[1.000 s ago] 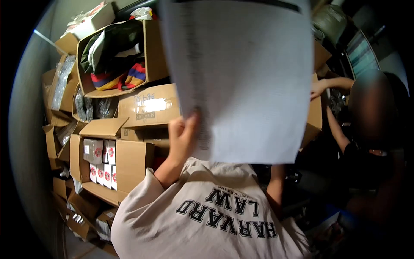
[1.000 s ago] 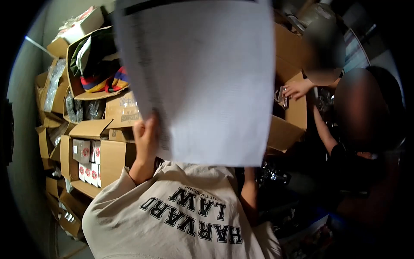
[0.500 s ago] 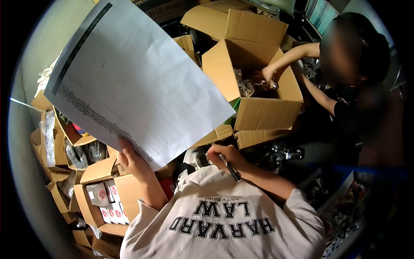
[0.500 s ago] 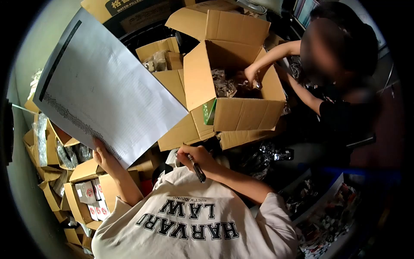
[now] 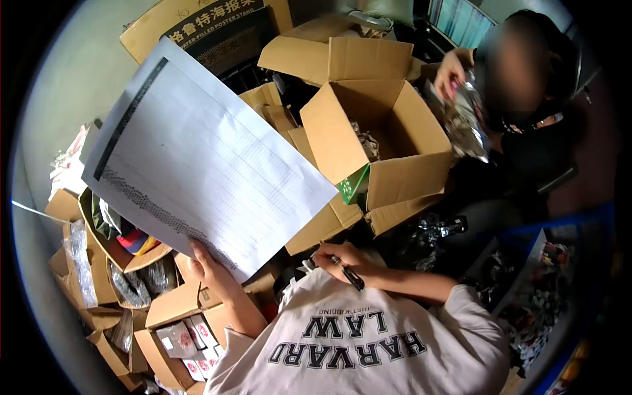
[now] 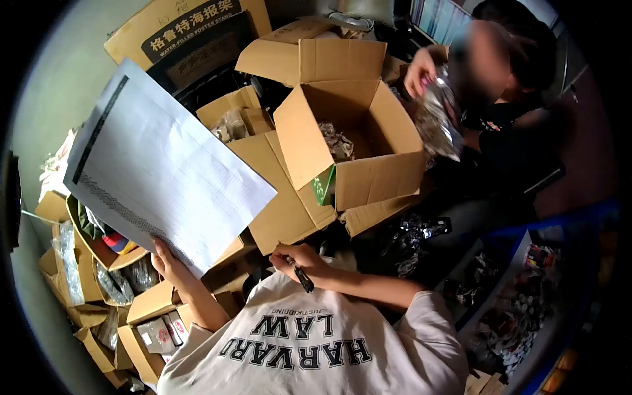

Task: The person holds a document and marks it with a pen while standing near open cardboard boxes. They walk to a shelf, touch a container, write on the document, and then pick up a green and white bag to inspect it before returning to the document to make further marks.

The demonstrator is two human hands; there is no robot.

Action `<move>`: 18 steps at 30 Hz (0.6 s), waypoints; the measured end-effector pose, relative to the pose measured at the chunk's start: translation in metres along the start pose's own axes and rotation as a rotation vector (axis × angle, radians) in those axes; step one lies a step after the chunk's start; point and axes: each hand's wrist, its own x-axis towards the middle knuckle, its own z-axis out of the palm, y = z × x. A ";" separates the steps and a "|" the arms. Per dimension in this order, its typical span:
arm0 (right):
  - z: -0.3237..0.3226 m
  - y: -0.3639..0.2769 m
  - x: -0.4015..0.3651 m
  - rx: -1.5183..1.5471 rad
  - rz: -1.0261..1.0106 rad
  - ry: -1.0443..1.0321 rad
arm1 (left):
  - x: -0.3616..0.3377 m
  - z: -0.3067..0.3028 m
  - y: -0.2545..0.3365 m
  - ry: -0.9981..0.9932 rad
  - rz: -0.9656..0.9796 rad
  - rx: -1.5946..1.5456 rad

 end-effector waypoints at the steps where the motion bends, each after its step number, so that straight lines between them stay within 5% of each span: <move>1: 0.001 -0.006 0.001 0.026 0.017 -0.025 | 0.000 0.002 0.004 -0.023 -0.041 -0.007; 10: 0.037 0.005 0.012 0.203 0.148 0.175 | -0.002 0.003 -0.060 -0.142 -0.510 -0.143; 12: 0.049 0.018 0.011 0.346 0.205 0.374 | -0.008 0.002 -0.078 -0.269 -0.587 -0.068; 16: 0.062 0.015 0.007 0.270 -0.132 0.576 | -0.018 -0.007 -0.093 -0.473 -0.587 -0.098; 18: 0.062 0.005 0.006 0.257 -0.088 0.506 | -0.018 -0.006 -0.089 -0.427 -0.562 0.061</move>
